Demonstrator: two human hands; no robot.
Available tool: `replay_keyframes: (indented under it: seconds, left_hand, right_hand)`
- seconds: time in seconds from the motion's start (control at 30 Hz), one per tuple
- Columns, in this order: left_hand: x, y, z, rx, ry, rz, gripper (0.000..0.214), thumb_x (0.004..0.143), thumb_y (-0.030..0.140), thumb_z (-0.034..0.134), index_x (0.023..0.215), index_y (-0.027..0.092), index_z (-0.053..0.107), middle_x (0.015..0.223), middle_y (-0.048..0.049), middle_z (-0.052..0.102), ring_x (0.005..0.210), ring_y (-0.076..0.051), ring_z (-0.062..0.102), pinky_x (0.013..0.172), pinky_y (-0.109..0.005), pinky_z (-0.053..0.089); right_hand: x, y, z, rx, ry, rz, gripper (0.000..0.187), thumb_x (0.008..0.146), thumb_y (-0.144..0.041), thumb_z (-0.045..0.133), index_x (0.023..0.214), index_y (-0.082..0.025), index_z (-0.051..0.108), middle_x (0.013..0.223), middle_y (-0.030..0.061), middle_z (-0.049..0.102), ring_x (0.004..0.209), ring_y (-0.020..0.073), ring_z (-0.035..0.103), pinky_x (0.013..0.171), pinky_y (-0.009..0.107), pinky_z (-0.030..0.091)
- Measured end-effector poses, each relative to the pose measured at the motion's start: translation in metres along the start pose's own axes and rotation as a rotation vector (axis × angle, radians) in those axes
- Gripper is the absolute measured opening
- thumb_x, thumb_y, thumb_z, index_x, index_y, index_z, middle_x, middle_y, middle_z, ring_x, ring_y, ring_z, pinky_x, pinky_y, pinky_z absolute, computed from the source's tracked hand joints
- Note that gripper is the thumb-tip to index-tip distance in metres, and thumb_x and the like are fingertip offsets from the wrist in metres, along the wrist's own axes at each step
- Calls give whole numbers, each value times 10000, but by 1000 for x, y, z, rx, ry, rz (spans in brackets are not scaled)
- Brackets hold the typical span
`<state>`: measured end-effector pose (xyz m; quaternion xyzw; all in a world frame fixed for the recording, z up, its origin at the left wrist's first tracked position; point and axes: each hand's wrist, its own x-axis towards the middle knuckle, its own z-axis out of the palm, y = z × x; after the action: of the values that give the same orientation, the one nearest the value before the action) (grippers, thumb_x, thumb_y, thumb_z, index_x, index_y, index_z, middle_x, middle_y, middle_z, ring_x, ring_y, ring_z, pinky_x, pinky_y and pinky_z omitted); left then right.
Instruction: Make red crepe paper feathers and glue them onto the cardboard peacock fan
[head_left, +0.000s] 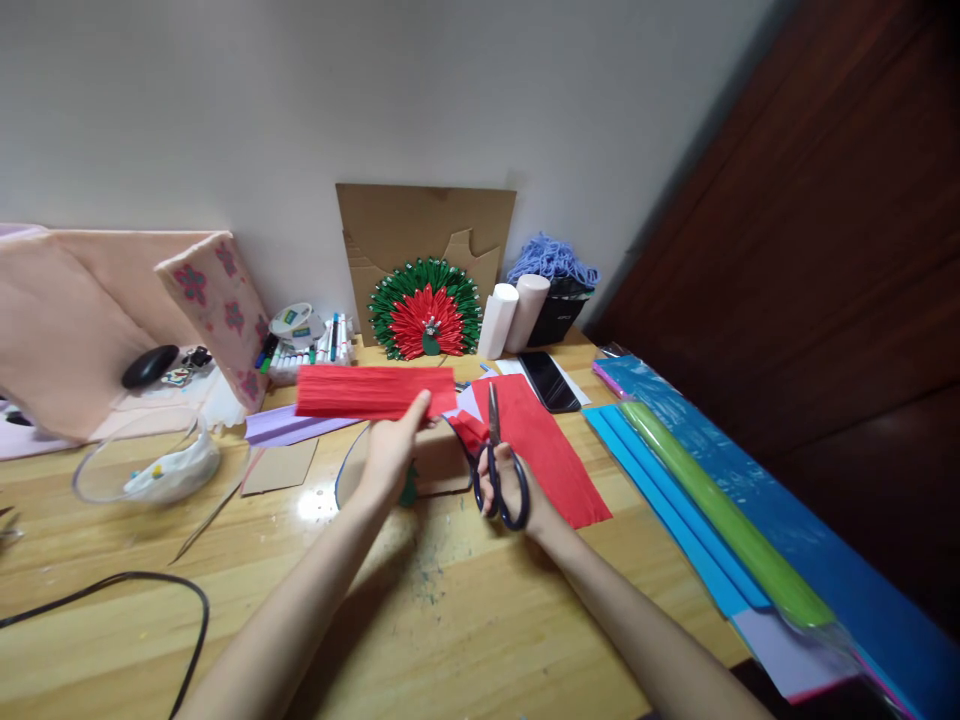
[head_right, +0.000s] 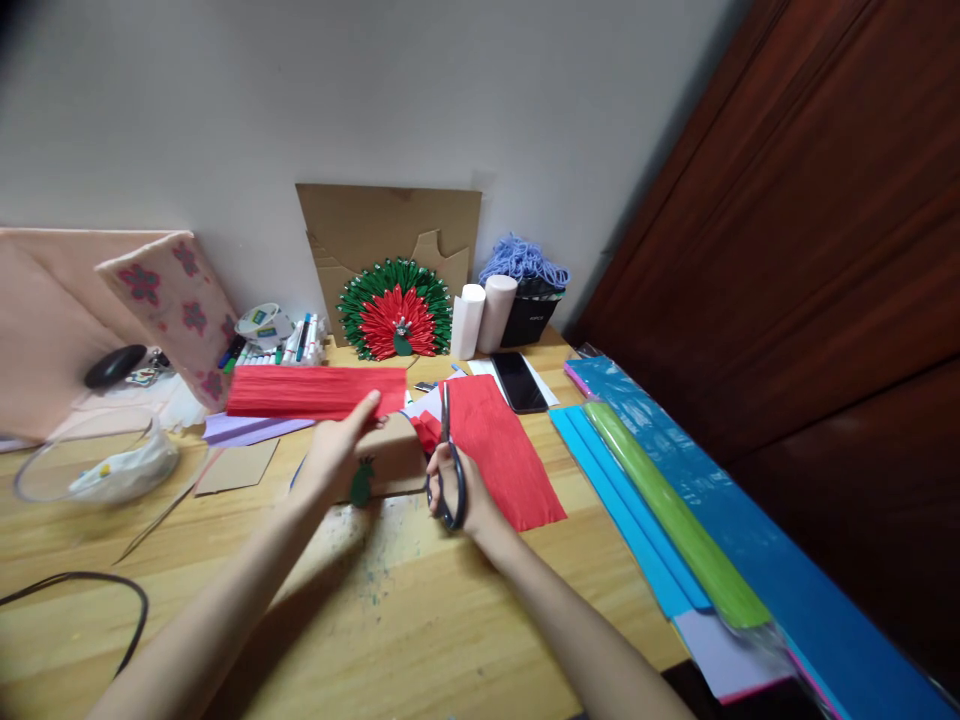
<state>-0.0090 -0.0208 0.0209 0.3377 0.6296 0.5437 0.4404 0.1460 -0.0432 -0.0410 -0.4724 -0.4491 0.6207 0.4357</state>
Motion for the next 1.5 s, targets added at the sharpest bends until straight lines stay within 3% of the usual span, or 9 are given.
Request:
replay_keyframes:
  seconds: [0.07, 0.2, 0.3, 0.4, 0.53, 0.67, 0.9, 1.07, 1.5]
  left_hand:
    - [22, 12, -26, 6, 101, 22, 350, 585, 450, 717, 649, 108, 676, 693, -99, 703, 698, -212, 648, 745, -293, 484]
    - [70, 17, -90, -25, 100, -30, 389, 517, 411, 773, 700, 85, 663, 630, -74, 679, 575, -154, 610, 606, -242, 494]
    - [86, 10, -127, 108, -75, -199, 487, 575, 531, 702, 774, 87, 679, 704, -114, 706, 467, -102, 540, 451, -186, 421]
    - [82, 10, -141, 335, -321, -399, 706, 633, 733, 473, 675, 61, 688, 697, -184, 701, 389, -94, 481, 370, -181, 330]
    - [65, 19, -120, 418, -552, -345, 776, 671, 766, 355, 620, 64, 681, 674, -195, 693, 374, -98, 475, 383, -190, 326]
    - [45, 14, -69, 435, -651, -241, 641, 684, 691, 464, 670, 84, 671, 649, -142, 689, 471, -153, 587, 505, -254, 451]
    - [13, -30, 0, 242, -714, -177, 459, 721, 525, 575, 892, 99, 587, 700, -63, 638, 615, -144, 604, 583, -263, 475]
    - [1, -33, 9, 52, -826, -32, 489, 699, 437, 651, 1077, 138, 567, 874, -85, 651, 750, -158, 599, 636, -248, 467]
    - [-3, -13, 10, -26, -754, -12, 275, 654, 155, 611, 922, 95, 620, 770, -44, 645, 667, -136, 560, 628, -241, 428]
  right_hand:
    - [3, -11, -7, 82, -40, -23, 734, 501, -896, 327, 651, -190, 459, 361, -68, 427, 305, 94, 464, 347, 211, 418]
    - [12, -31, -28, 98, 67, -14, 709, 555, -886, 279, 630, -202, 446, 383, -56, 429, 325, 121, 483, 364, 252, 432]
    - [17, -37, -48, -129, 184, -27, 556, 661, -764, 408, 614, -210, 424, 374, -75, 378, 303, 103, 403, 346, 238, 370]
    - [20, -35, -65, -556, 308, -168, 427, 683, -603, 569, 609, -209, 422, 462, -49, 463, 402, 113, 444, 405, 229, 334]
    - [23, -20, -65, -923, 346, -218, 333, 681, -503, 614, 642, -214, 455, 610, -8, 574, 581, 167, 542, 513, 246, 354]
    - [31, -4, -43, -996, 279, -179, 185, 703, -355, 593, 693, -221, 466, 695, 14, 623, 653, 194, 583, 540, 253, 356]
    - [34, -4, -34, -586, 262, -302, 249, 692, -391, 640, 744, -203, 485, 731, 30, 611, 706, 198, 593, 647, 300, 441]
    - [25, -14, -34, -220, 161, -268, 395, 574, -426, 750, 691, -194, 452, 659, -12, 549, 547, 130, 536, 533, 260, 449]
    - [12, -22, -25, -128, 121, -125, 367, 604, -413, 736, 725, -183, 477, 568, -38, 552, 481, 99, 502, 496, 226, 397]
